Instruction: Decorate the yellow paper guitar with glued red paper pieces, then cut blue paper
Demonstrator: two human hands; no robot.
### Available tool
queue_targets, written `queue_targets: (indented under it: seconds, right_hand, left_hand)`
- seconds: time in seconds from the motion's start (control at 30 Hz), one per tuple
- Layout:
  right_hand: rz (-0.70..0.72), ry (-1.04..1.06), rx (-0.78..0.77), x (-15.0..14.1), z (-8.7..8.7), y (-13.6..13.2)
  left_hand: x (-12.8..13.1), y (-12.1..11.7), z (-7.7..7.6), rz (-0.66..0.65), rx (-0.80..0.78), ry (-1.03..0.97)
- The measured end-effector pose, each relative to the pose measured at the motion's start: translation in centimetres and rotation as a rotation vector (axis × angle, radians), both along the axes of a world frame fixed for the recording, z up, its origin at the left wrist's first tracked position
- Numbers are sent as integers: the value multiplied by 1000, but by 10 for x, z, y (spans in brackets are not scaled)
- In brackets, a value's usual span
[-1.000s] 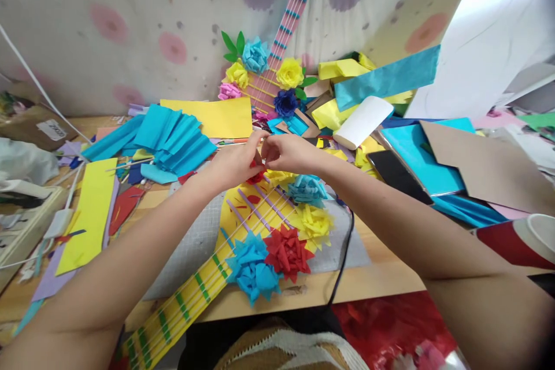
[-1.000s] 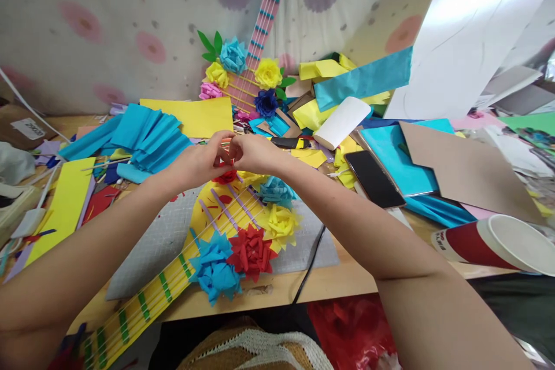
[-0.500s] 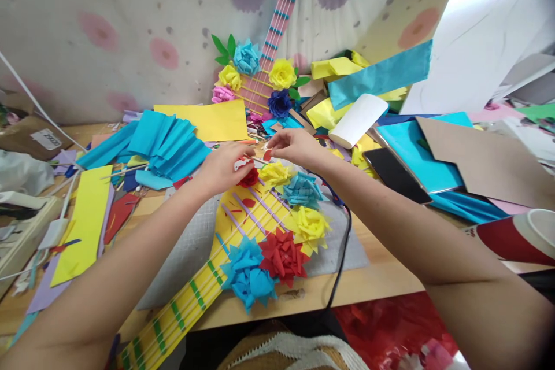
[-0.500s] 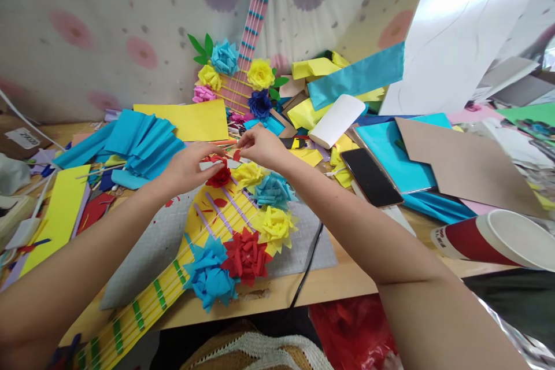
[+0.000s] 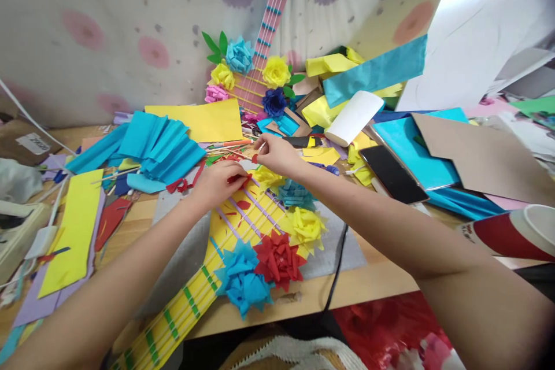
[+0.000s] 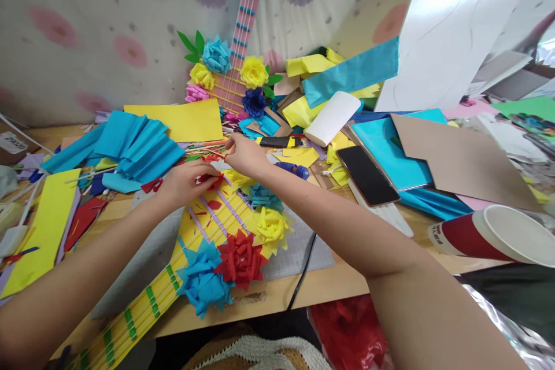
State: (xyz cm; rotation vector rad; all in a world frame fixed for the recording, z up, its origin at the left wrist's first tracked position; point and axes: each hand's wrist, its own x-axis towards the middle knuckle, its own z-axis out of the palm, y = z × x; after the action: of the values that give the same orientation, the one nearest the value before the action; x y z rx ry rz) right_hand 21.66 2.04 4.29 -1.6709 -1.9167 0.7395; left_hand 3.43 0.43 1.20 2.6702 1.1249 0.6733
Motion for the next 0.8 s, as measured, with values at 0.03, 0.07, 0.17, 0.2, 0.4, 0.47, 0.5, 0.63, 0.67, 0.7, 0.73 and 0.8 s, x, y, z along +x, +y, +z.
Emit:
queue_targets:
  seconds: [0.03,0.07,0.17,0.2,0.4,0.47,0.5,0.63,0.67,0.7,0.73,0.8]
  right_hand:
    - [14,-26,7,-2,-2,0]
    - [29,-47,15,-4,-4,0]
    - [73,-88,39,-8,-9,0]
    - [88,-100,50,-9,-11,0]
    - [139,-129,98,-15,-21,-1]
    - [143,-124,91,-16,-22,-1]
    - [142,-122,83,-17,-22,-2]
    - [131,-100,50,-20,-21,-3]
    - [129,-88,44,-20,-21,-4]
    - [128,-74,34,-21,-20,-4]
    - [128,-60,20,-21,-20,-3]
    - [132,-36,-9,-21,-20,-2]
  left_hand:
    - [-1,-1,-2,-3,21,-4]
    - [-2,-1,-4,-11,44,-5]
    - [-4,-2,-10,-37,110,-5]
    - [-4,-3,-11,-46,127,-7]
    - [-6,-3,-14,-34,176,-14]
    - [-7,-3,-14,-23,174,-6]
    - [-7,-4,-14,-20,172,-3]
    - [-9,-4,-15,-21,179,-7]
    - [-9,-4,-15,-22,185,-13]
    - [-9,-4,-16,-25,191,-19]
    - [-9,-4,-16,-29,198,-25]
    - [-9,-4,-17,-41,210,-37]
